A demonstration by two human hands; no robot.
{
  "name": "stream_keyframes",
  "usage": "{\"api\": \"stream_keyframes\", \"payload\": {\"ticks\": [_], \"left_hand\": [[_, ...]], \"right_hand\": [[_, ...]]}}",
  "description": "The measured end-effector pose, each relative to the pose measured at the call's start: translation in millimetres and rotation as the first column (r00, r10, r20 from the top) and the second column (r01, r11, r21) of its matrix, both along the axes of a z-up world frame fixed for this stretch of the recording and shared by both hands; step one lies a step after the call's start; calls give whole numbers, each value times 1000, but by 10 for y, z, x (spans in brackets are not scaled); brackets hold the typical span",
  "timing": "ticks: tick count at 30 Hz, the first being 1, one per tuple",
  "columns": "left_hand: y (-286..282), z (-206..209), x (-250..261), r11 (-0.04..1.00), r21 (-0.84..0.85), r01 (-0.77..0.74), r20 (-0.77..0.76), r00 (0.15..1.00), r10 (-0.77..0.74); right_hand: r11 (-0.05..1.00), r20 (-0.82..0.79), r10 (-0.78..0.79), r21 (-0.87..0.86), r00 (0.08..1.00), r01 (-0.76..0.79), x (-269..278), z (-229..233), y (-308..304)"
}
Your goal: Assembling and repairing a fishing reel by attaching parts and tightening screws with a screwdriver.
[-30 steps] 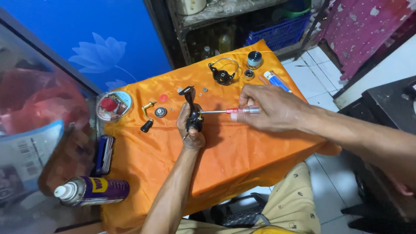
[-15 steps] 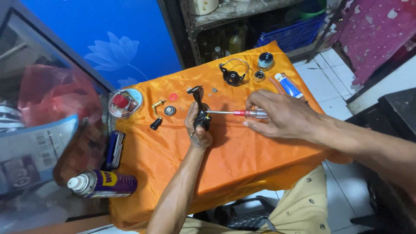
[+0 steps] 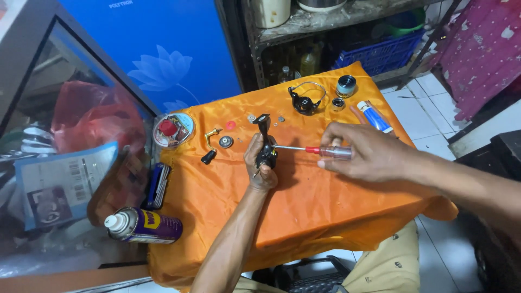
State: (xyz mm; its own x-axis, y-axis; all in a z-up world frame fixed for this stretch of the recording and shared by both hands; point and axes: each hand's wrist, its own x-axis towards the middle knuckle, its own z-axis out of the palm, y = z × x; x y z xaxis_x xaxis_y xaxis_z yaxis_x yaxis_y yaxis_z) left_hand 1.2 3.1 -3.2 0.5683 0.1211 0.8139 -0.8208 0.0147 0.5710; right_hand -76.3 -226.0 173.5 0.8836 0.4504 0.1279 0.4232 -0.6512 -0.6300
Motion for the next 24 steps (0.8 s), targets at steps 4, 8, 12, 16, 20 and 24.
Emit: {"api": "stream_keyframes", "payload": {"ticks": [4, 8, 12, 16, 20, 24], "left_hand": [[-8, 65, -29, 1000, 5, 8, 6, 1000, -8], [-34, 49, -62, 1000, -9, 16, 10, 1000, -15], [-18, -93, -32, 1000, 11, 13, 10, 1000, -13], [9, 121, -82, 1000, -8, 4, 0, 1000, -4], [-21, 153, -107, 1000, -5, 20, -14, 1000, -20], [-40, 38, -71, 999, -37, 21, -8, 1000, -21]], "right_hand": [[888, 746, 287, -442, 600, 125, -69, -101, -57], [935, 494, 79, -339, 866, 108, -55, 17, 16], [964, -599, -95, 145, 795, 224, 140, -11, -11], [997, -183, -3, 70, 983, 16, 44, -26, -14], [915, 640, 208, -394, 740, 84, -139, -1, -9], [966, -85, -213, -166, 973, 197, -105, 131, 123]]}}
